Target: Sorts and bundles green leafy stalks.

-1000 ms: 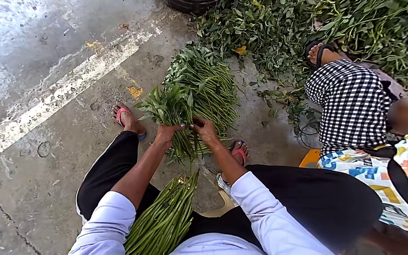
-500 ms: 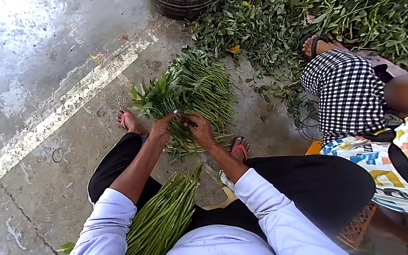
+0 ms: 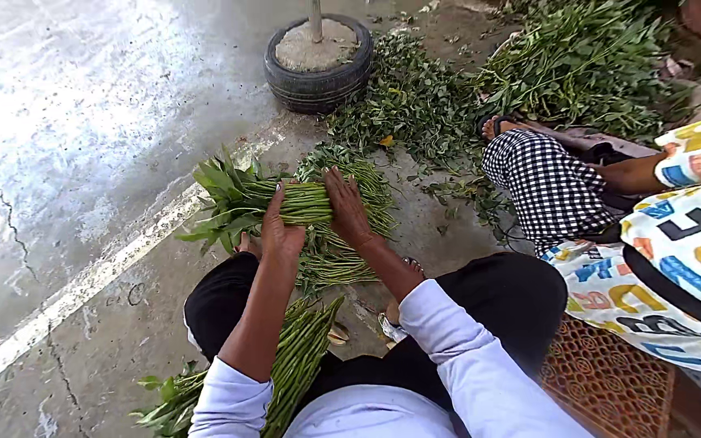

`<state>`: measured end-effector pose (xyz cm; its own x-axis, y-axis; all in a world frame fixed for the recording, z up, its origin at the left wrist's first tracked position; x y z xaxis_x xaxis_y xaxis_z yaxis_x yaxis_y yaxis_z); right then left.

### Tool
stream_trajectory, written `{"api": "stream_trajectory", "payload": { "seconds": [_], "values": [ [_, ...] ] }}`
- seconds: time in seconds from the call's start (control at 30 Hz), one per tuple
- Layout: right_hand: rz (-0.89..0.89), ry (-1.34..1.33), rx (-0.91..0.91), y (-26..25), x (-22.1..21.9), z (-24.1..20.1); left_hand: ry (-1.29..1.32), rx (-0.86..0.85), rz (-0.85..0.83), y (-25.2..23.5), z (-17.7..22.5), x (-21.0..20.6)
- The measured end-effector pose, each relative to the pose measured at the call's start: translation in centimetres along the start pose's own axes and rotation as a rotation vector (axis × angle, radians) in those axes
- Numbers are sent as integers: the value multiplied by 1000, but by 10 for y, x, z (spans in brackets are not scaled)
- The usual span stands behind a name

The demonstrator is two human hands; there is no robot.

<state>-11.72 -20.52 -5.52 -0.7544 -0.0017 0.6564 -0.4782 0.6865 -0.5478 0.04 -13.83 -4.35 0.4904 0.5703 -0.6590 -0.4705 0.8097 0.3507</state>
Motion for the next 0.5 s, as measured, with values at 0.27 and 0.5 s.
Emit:
{"api": "stream_trajectory", "payload": {
  "seconds": [0.27,0.5],
  "values": [
    [9,-78,4,27,47,-24,50,-24,-58,58,-7,-7],
    [-179,414,133,-26,125,-16,-363,243,-547,130,-52,42]
  ]
}}
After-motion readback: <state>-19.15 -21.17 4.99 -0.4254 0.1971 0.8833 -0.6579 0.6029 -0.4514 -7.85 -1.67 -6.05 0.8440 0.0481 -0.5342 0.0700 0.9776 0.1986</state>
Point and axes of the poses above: each hand's wrist, its own y-axis away from the middle knuckle, its own x-axis out of the back of the hand, z = x × y, the point moved 9 cm from there along -y, towards the middle knuckle, and after that the axes turned 6 degrees about -y, right-handed, at the moved point
